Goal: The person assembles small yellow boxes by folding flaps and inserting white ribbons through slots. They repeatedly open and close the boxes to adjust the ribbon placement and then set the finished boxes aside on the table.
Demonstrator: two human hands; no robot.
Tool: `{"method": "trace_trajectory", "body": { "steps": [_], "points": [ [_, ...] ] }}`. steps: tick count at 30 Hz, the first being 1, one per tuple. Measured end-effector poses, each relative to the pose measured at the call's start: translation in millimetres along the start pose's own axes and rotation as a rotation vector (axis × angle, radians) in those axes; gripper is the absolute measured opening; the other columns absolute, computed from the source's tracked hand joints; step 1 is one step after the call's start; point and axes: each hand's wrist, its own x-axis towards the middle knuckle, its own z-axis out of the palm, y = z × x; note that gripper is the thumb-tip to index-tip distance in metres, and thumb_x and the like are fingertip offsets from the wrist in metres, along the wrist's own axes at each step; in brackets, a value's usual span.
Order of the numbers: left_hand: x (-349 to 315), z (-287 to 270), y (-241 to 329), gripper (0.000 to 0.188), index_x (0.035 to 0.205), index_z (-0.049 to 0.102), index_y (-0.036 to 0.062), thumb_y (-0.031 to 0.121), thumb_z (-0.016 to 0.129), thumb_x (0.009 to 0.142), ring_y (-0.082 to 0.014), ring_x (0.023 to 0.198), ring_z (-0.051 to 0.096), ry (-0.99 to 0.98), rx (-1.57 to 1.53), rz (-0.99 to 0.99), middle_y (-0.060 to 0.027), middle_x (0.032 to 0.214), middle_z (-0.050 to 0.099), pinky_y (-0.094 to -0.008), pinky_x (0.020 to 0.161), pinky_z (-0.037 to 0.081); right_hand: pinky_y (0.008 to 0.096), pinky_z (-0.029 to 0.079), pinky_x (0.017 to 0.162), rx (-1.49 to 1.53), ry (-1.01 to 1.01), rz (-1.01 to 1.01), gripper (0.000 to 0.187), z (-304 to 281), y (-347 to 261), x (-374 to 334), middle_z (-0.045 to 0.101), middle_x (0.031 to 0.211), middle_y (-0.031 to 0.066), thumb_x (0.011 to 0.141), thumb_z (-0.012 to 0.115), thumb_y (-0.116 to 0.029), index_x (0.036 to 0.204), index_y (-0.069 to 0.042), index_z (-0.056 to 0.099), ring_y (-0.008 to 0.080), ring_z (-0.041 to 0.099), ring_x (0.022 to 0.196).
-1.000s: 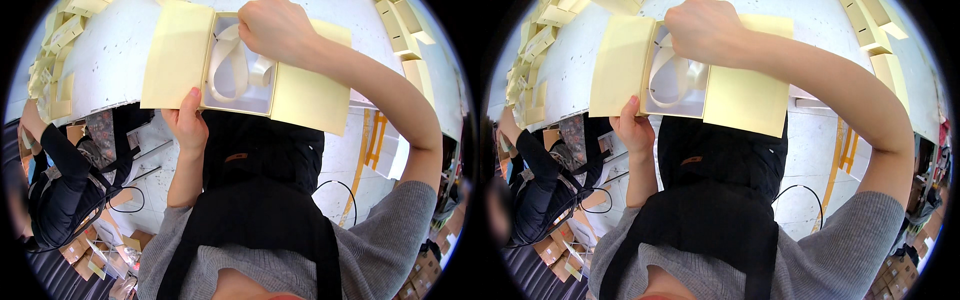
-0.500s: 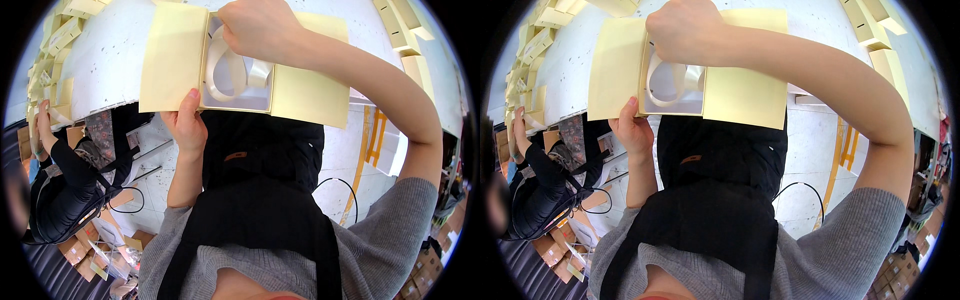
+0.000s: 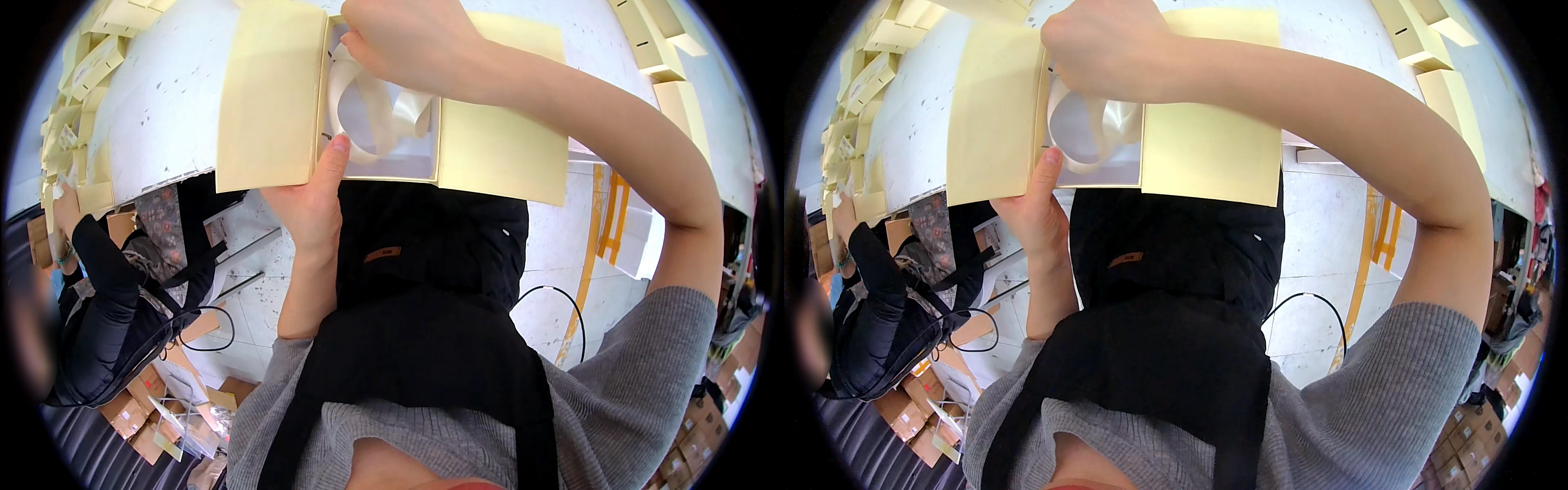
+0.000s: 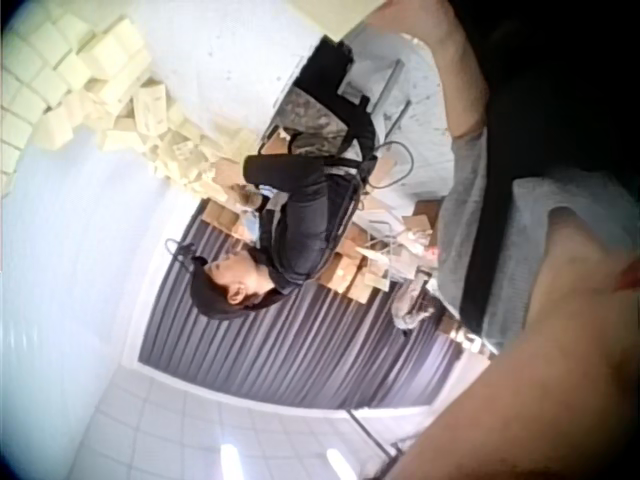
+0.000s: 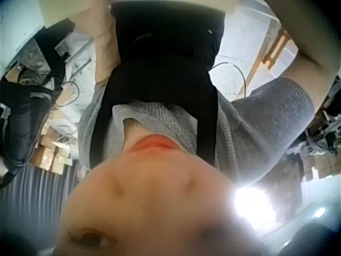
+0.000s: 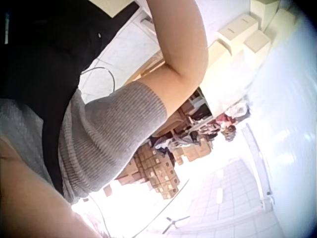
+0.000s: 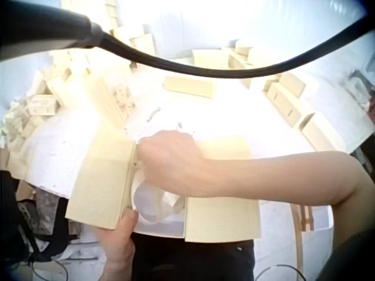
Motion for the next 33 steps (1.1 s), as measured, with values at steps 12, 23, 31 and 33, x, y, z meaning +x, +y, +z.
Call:
{"method": "trace_trajectory", "body": {
  "steps": [12,23,31,33],
  "points": [
    [-7.5,-2.0,-1.9,0.036,0.117,0.053,-0.0018,-0.002,0.067,0.084,-0.0134,0.098,0.055,0.082,-0.070,0.127,-0.0071,0.111,0.058,-0.0272,0.088,0.044,0.0413,0.051,0.059,0.335,0.051,-0.064,0.016,12.9,8.1,11.7,0.065,0.072,0.0172,0.085,0.055,-0.012,0.089,-0.001,0.066,0.0293,0.064,0.066],
    [-4.3,3.8,-0.2,0.006,0.094,0.059,-0.0046,-0.002,0.056,0.089,-0.0115,0.078,0.054,0.027,0.199,0.275,-0.0040,0.088,0.060,-0.0238,0.070,0.043,0.0380,0.055,0.061,-0.054,-0.099,-0.078,0.021,10.9,-0.4,-1.5,0.069,0.080,0.0174,0.078,0.059,-0.007,0.097,-0.001,0.067,0.0294,0.069,0.075],
    [-2.9,5.4,-8.0,0.005,0.088,0.059,-0.0044,-0.002,0.054,0.089,-0.0111,0.072,0.053,0.064,0.194,0.330,-0.0033,0.081,0.060,-0.0244,0.065,0.041,0.0430,0.055,0.066,-0.001,-0.173,-0.085,0.018,6.1,-3.1,-0.6,0.069,0.083,0.0204,0.076,0.060,-0.005,0.092,0.000,0.066,0.0352,0.069,0.079],
    [-3.4,4.8,-7.6,0.006,0.087,0.059,-0.0043,-0.002,0.054,0.089,-0.0113,0.072,0.053,0.053,0.189,0.321,-0.0034,0.081,0.060,-0.0245,0.065,0.041,0.0410,0.056,0.065,-0.047,-0.187,-0.085,0.020,8.1,-5.5,-2.7,0.069,0.084,0.0183,0.075,0.062,-0.004,0.095,-0.001,0.068,0.0327,0.069,0.081]
  ]
}}
